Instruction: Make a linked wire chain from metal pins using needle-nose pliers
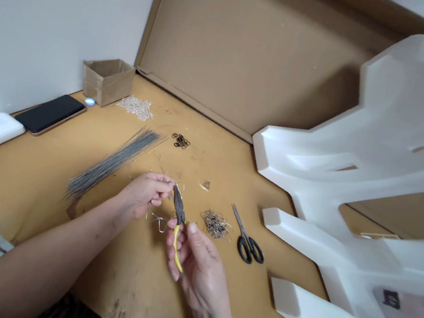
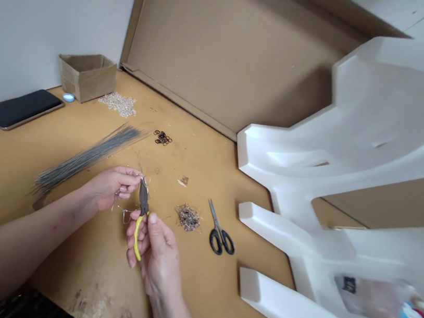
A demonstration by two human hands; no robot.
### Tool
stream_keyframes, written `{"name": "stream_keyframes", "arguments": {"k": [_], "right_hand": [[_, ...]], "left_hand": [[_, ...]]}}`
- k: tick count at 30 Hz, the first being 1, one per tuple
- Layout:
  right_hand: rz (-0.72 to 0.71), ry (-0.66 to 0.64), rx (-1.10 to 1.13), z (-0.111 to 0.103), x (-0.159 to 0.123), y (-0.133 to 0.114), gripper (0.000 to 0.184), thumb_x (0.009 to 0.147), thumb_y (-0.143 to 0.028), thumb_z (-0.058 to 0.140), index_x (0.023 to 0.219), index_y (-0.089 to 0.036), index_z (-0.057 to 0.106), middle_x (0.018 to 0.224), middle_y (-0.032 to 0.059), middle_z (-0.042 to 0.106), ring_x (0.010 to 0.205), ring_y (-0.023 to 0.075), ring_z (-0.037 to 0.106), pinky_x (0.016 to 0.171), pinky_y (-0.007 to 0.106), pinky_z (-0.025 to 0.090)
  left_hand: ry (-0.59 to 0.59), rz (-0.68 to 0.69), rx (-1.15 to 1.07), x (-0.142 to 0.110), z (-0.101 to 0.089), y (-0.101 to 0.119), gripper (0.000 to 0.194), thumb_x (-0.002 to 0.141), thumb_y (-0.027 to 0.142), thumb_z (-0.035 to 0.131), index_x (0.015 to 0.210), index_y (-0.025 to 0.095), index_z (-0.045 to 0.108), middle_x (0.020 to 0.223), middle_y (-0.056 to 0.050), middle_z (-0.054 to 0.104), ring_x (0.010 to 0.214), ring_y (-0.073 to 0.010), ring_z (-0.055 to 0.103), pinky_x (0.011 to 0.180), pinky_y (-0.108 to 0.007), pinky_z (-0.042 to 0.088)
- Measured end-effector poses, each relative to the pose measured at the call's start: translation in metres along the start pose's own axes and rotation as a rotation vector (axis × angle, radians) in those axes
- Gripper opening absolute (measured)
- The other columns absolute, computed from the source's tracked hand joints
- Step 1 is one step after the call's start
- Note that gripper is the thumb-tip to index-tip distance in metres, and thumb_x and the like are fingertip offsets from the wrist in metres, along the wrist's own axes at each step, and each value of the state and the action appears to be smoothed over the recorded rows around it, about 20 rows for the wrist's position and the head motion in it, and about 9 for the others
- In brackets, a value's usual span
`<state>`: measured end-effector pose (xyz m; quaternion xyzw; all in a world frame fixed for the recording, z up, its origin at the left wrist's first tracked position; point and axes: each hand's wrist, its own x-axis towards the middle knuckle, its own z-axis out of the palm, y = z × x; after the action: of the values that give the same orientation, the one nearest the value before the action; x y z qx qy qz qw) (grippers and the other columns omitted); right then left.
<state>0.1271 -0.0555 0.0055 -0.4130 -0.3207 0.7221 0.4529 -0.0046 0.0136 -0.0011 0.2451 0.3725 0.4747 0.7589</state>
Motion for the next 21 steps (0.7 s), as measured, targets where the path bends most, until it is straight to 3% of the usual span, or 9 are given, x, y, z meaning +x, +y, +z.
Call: {"name": "stream_keyframes", "arguments": {"k": [13, 21], "right_hand": [[-0.038, 0.045, -0.190, -0.0074, -0.0008, -0.0033, 0.030, 0.072, -0.043, 0.063, 0.078, -0.014, 0.065, 0.056, 0.0008, 0.058, 0.042, 0.0065, 0.046, 0.030, 0.014, 0.029], [-0.059, 0.031, -0.221, -0.0093, 0.0010, -0.0017, 0.034, 0.072, -0.046, 0.061, 0.079, -0.013, 0.063, 0.057, 0.0008, 0.058, 0.042, 0.0066, 0.046, 0.030, 0.015, 0.028]], "left_hand": [[-0.017, -0.012, 0.016, -0.0017, -0.0013, 0.0021, 0.003, 0.061, 0.009, 0.055, 0.060, 0.011, 0.054, 0.041, 0.005, 0.039, 0.035, -0.0013, 0.024, 0.037, -0.017, 0.014], [-0.080, -0.008, -0.006, -0.0017, -0.0011, 0.0021, 0.019, 0.069, 0.015, 0.054, 0.052, 0.012, 0.046, 0.042, 0.005, 0.037, 0.034, -0.0007, 0.024, 0.036, -0.015, 0.014]]}}
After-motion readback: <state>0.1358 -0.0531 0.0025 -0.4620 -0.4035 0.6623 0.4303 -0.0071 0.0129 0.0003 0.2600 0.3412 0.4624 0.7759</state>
